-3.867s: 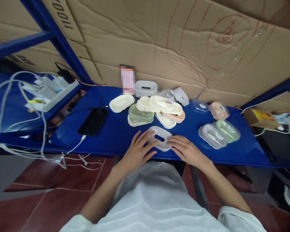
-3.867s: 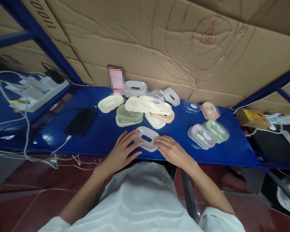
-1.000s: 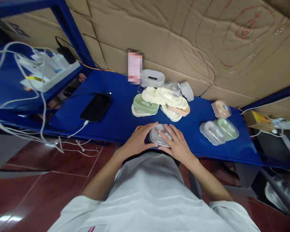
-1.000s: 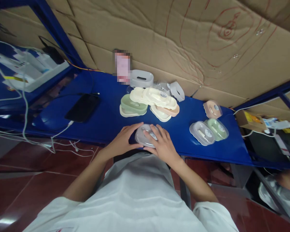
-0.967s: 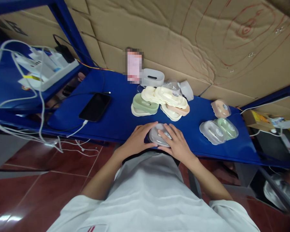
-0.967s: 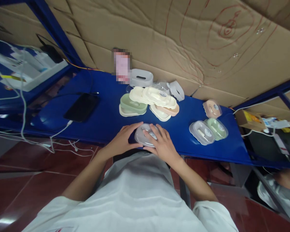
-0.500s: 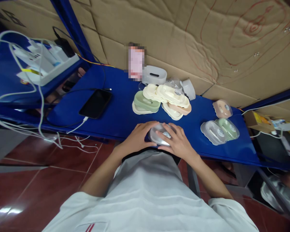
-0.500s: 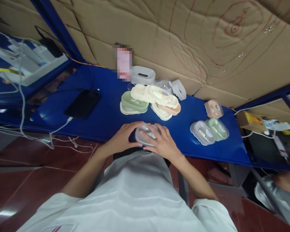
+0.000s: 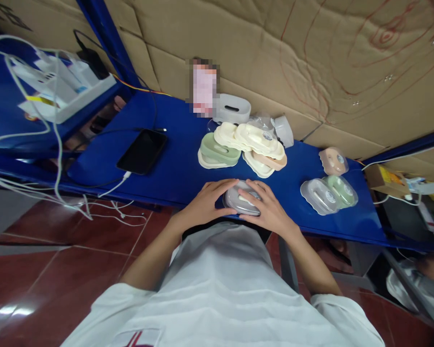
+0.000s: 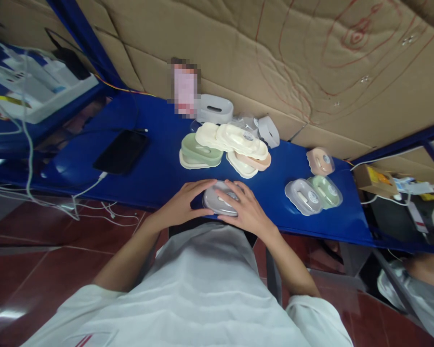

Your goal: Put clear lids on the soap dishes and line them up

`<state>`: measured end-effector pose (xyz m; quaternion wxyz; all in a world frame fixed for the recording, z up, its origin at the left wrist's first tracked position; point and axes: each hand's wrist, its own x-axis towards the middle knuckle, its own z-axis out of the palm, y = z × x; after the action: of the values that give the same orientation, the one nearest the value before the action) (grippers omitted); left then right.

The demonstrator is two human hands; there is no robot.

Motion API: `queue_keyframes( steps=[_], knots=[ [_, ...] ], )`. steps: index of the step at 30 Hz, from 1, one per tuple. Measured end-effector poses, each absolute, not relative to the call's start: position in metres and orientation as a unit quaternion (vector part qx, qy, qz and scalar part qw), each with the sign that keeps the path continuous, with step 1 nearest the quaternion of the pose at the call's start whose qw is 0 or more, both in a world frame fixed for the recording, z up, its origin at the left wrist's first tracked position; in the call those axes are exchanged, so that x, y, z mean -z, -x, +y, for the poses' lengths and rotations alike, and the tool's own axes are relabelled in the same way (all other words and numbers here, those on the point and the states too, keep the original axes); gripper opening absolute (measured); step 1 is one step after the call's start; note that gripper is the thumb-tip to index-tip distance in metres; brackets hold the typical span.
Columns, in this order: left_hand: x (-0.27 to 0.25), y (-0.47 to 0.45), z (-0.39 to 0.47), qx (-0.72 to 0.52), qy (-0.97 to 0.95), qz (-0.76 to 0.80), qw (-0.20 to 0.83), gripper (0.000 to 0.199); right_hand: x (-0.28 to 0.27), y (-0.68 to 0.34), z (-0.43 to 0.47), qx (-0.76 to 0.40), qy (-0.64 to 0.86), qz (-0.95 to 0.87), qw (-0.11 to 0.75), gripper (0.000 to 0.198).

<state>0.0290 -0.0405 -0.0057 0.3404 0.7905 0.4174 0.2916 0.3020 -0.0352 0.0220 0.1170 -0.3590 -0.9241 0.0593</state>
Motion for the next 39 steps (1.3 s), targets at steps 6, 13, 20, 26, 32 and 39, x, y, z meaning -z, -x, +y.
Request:
queue_keyframes(
  steps=[6,13,20,26,32,39],
  knots=[
    [0.007,-0.028,-0.045,-0.316,-0.775,0.424,0.346,0.078,-0.047,-0.344,-0.027,-0.039,0.381,-0.908,0.171,0.074],
    [0.008,-0.032,-0.045,-0.317,-0.779,0.441,0.313,0.053,-0.081,-0.429,0.052,0.124,0.68,-0.703,0.169,0.079],
    [0.014,-0.036,-0.045,-0.297,-0.807,0.442,0.256,0.04,-0.059,-0.413,0.12,0.082,0.773,-0.629,0.022,0.076],
    [0.016,-0.039,-0.044,-0.291,-0.811,0.449,0.236,0.037,-0.038,-0.389,0.094,0.054,0.592,-0.792,0.139,0.051],
    [0.016,-0.043,-0.047,-0.277,-0.821,0.461,0.19,0.035,-0.015,-0.372,0.064,0.01,0.536,-0.816,0.217,0.049],
    [-0.003,-0.078,-0.007,-0.198,-0.882,0.419,0.081,0.055,-0.007,-0.377,0.07,-0.084,0.505,-0.787,0.345,0.07]
  ],
)
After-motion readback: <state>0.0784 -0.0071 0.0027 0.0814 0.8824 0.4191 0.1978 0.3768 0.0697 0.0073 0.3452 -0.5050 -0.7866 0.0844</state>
